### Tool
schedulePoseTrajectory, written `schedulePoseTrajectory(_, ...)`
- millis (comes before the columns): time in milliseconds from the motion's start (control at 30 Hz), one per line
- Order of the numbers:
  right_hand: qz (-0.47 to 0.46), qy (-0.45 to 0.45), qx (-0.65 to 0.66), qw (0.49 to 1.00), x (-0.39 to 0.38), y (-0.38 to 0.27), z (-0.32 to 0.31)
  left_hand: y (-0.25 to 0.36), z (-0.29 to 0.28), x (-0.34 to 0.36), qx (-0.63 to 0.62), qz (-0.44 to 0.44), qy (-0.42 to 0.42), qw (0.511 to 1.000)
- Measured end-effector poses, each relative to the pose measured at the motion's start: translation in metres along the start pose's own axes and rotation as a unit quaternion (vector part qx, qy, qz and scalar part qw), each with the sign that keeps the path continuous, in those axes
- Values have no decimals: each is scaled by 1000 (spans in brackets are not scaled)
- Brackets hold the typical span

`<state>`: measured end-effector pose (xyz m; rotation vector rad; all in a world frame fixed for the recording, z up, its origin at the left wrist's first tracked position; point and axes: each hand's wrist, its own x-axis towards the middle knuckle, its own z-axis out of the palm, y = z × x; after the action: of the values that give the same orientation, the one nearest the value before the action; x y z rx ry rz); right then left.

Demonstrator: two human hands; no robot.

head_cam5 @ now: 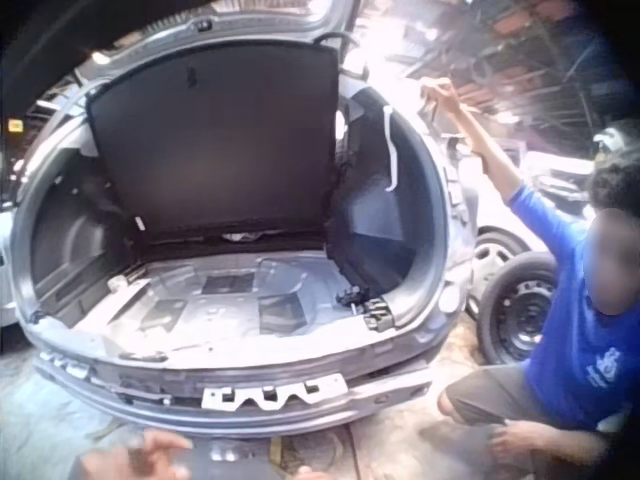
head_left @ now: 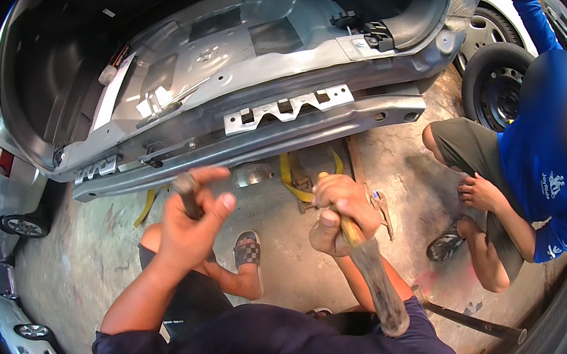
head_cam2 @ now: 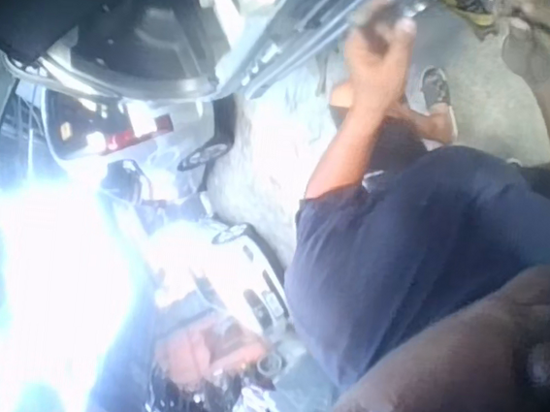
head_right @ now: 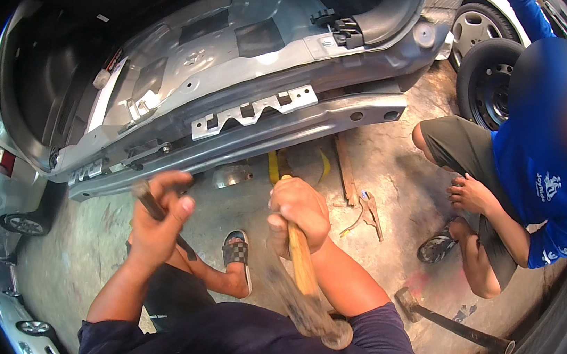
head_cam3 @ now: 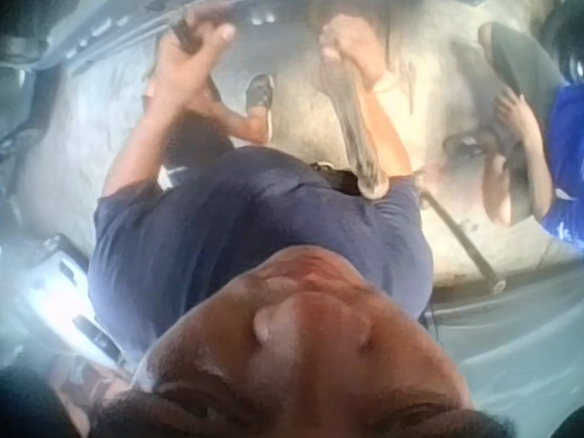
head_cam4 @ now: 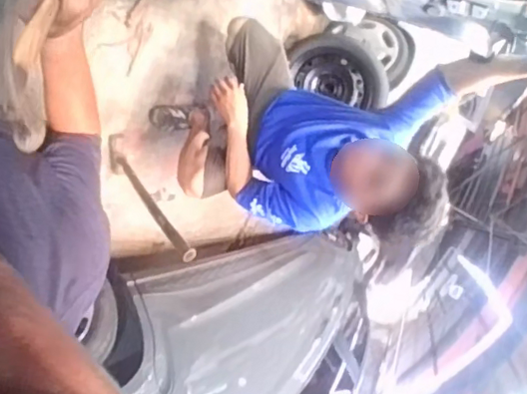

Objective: The person uses a hammer and a metal punch to repeatedly strike fasteners along the rear bumper of a car, working to remove or adjust the bumper. Another person assists by holding the bumper steady.

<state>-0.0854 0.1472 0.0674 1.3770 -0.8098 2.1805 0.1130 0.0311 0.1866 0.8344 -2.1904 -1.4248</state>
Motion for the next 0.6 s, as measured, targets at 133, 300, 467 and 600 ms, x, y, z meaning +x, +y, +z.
schedulePoseTrajectory(133, 231, -128, -333, 905, -42, 67, -26, 9, 5, 34, 80, 55, 104, 990)
schedulePoseTrajectory(300, 175, -63, -224, 957, -45, 35, -19, 11, 8, 66, 213, 93, 188, 954)
schedulePoseTrajectory(467, 136, -80, -228, 961, -18, 41, -16, 8, 2, 95, 304, 89, 188, 930)
schedulePoseTrajectory(600, 192, -114, -382, 897, -18, 42, -29, 23, 12, 103, 315, 12, 153, 937)
